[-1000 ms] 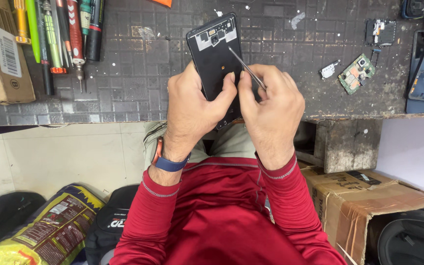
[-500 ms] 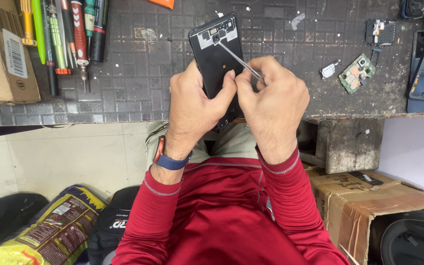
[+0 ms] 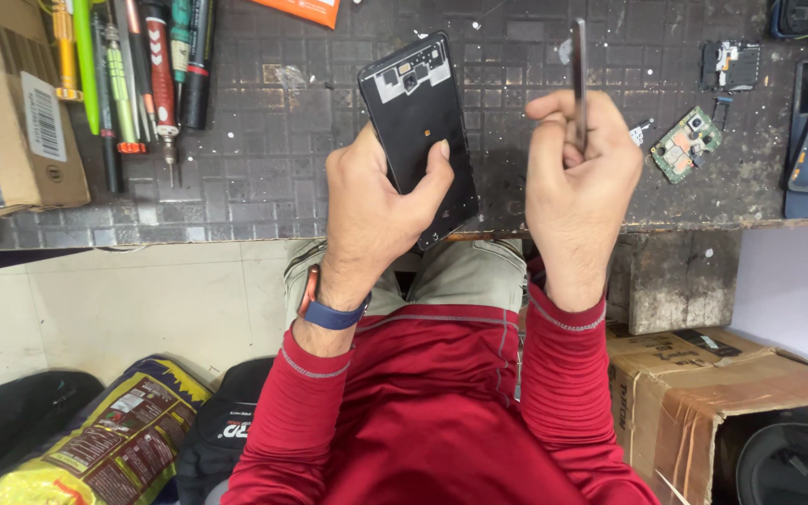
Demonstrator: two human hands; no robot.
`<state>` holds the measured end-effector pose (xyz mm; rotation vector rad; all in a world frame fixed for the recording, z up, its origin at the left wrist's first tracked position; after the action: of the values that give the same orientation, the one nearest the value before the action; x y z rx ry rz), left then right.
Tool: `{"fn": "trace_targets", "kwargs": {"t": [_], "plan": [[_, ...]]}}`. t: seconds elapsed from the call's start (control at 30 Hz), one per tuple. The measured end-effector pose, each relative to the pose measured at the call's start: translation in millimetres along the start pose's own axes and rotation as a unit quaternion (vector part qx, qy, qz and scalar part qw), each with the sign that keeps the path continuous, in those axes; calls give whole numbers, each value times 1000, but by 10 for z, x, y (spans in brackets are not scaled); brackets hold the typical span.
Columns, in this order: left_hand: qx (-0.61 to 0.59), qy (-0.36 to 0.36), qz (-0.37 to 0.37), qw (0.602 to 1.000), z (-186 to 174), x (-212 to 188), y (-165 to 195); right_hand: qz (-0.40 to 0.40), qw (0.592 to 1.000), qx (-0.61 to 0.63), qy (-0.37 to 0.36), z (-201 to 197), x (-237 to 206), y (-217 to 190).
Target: The person uses a metal prying tool to carefully separate the back cover of a smartphone from its frame. They work along the edges and corners to release the adhesive. After the cover is removed, they use a small brush to clean the interior surface of the back cover.
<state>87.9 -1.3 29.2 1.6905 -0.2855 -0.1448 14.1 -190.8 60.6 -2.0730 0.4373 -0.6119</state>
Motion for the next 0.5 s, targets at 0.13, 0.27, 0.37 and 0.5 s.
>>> {"fn": "trace_targets", "kwargs": {"t": [0.13,0.27,0.37,0.5], "plan": [[-2,-6,0,1000,10,-15,-26,12,998,-30,-50,164,-109,-24],[-8,-9,-10,1000,19,-23,-54,20,995,-59,-79,325,-165,-84],[-7,-7,-6,1000,14,-30,-40,29,996,-38,-70,343,-151,-101],[-12,-3,7,1000,4,-35,-20,28,997,-26,-69,358,-139,-99]]}}
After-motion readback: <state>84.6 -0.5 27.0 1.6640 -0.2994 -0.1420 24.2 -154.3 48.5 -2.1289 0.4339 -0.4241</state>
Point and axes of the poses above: each hand's wrist, its own x-axis towards the middle knuckle, its own z-axis out of the palm, y = z × x, the point moved 10 cm from there along x, towards the middle knuckle, and after that the axes turned 6 degrees about -z, right-handed, at the moved point
